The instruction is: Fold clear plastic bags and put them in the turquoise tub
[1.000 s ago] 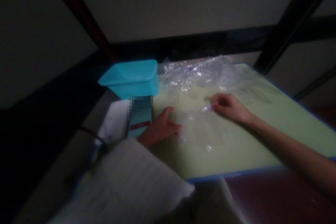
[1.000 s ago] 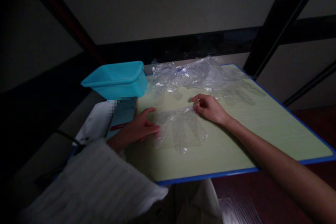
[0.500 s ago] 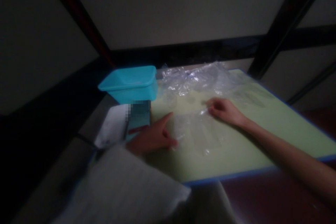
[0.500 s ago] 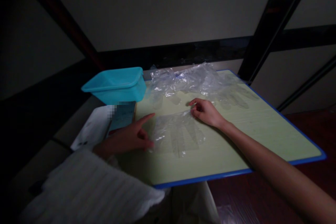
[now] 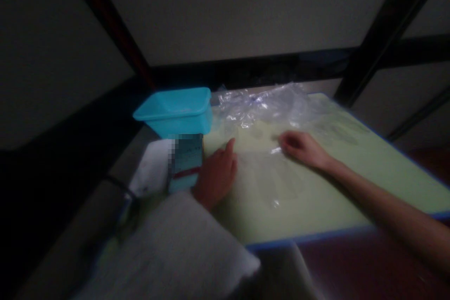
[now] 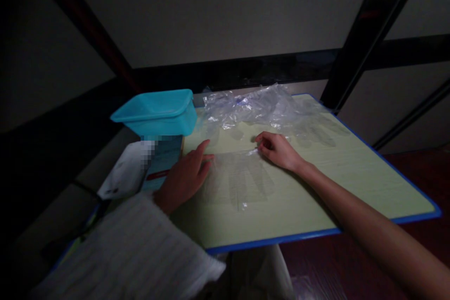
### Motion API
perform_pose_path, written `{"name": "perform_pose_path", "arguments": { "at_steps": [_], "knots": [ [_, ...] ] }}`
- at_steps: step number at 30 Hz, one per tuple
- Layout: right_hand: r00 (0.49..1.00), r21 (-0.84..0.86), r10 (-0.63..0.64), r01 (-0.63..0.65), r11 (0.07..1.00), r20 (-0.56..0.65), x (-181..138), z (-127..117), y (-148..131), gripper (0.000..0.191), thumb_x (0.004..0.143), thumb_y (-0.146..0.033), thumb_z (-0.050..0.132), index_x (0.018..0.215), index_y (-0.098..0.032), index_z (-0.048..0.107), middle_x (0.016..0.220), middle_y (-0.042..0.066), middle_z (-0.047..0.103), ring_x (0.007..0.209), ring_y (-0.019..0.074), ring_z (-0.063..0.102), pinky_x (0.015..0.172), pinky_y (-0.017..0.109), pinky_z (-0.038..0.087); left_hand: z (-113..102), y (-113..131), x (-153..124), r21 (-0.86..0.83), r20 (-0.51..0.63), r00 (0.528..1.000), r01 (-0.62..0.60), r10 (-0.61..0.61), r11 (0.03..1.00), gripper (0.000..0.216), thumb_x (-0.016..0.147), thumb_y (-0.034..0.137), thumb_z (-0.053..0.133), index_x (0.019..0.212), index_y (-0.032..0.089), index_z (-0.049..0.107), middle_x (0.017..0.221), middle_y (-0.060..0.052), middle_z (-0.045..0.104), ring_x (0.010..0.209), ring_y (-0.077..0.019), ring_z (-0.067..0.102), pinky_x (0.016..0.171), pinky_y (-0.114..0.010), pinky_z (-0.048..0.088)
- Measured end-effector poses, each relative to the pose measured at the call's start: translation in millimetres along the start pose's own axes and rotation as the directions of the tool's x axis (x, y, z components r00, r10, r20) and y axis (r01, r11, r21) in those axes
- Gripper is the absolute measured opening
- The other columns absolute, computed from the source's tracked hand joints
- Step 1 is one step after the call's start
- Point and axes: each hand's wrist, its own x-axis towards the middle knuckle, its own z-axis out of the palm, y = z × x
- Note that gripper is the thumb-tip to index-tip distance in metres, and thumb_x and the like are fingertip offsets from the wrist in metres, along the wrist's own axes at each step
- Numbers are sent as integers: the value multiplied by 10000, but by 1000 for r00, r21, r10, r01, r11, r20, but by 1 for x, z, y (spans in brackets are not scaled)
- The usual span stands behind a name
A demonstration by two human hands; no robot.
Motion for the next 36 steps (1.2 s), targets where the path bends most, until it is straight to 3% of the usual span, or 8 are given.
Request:
{"name": "perform_pose_path", "arguments": {
  "at_steps": [10, 17, 22, 24, 27, 29, 32, 36],
  "knots": [
    [972, 143, 38, -73, 987, 230, -5, -21, -10, 172, 666, -221, 597, 798, -180, 494, 632, -15, 553, 548, 122, 497, 507, 249, 375, -1, 13, 25, 159, 49, 997, -69, 62, 985, 470, 939, 171, 331, 1393, 65, 275, 1025, -159, 636, 959, -241, 625, 838, -363, 465],
    [871, 171, 90, -194, 966, 483, -12, -37, -23, 157, 697, -162, 597, 724, -205, 449, 592, -21, 589, 531, 121, 548, 481, 239, 406, 14, 20, 41, -146, -58, 976, -216, 209, 966, 476, 893, 165, 397, 1362, 130, 322, 1123, -134, 634, 1075, -233, 589, 933, -381, 440],
    [752, 189, 42, -219, 957, 657, -17, -43, -26, 152, 755, -178, 578, 714, -206, 434, 589, -22, 601, 509, 115, 536, 475, 235, 396, 12, 15, 31, -148, -160, 971, -200, 177, 968, 450, 909, 184, 391, 1347, 94, 339, 1230, -159, 587, 1158, -238, 539, 1019, -421, 385],
    [759, 173, 8, -159, 972, 651, -16, -43, -25, 146, 791, -228, 579, 714, -199, 458, 586, -26, 581, 517, 113, 525, 481, 234, 387, 5, 10, 20, -148, -206, 966, -190, 158, 971, 440, 911, 177, 383, 1342, 89, 355, 1182, -151, 617, 1147, -238, 545, 1013, -420, 393],
    [879, 110, -87, 40, 993, 469, -9, -41, -25, 159, 804, -314, 617, 766, -182, 536, 684, -6, 598, 608, 127, 551, 545, 251, 420, -3, 2, 1, -136, -252, 959, -164, 126, 977, 389, 914, 194, 380, 1289, 109, 443, 1053, -128, 671, 1043, -237, 599, 969, -423, 429],
    [907, 69, -177, 163, 984, 381, 1, -39, -24, 231, 775, -352, 663, 911, -177, 594, 866, 34, 650, 784, 169, 606, 691, 300, 474, -4, -3, -10, -137, -276, 955, -147, 105, 980, 359, 916, 212, 381, 1247, 123, 490, 993, -113, 688, 1001, -233, 617, 953, -419, 443],
    [850, 32, -267, 284, 958, 453, 19, -35, -22, 565, 688, -373, 746, 1197, -203, 570, 1230, 83, 600, 1138, 249, 543, 982, 402, 395, 1, -10, -19, -144, -285, 956, -109, 64, 984, 334, 898, 215, 397, 1197, 153, 532, 928, -81, 703, 961, -228, 628, 920, -406, 467],
    [750, -37, -224, 314, 949, 623, 36, -33, -16, 917, 610, -399, 801, 1411, -240, 385, 1463, 96, 393, 1334, 301, 358, 1106, 467, 236, 8, -13, -19, -178, -240, 971, -70, 26, 982, 320, 881, 219, 400, 1151, 154, 560, 904, -77, 708, 932, -226, 638, 879, -387, 491]
  ]
}}
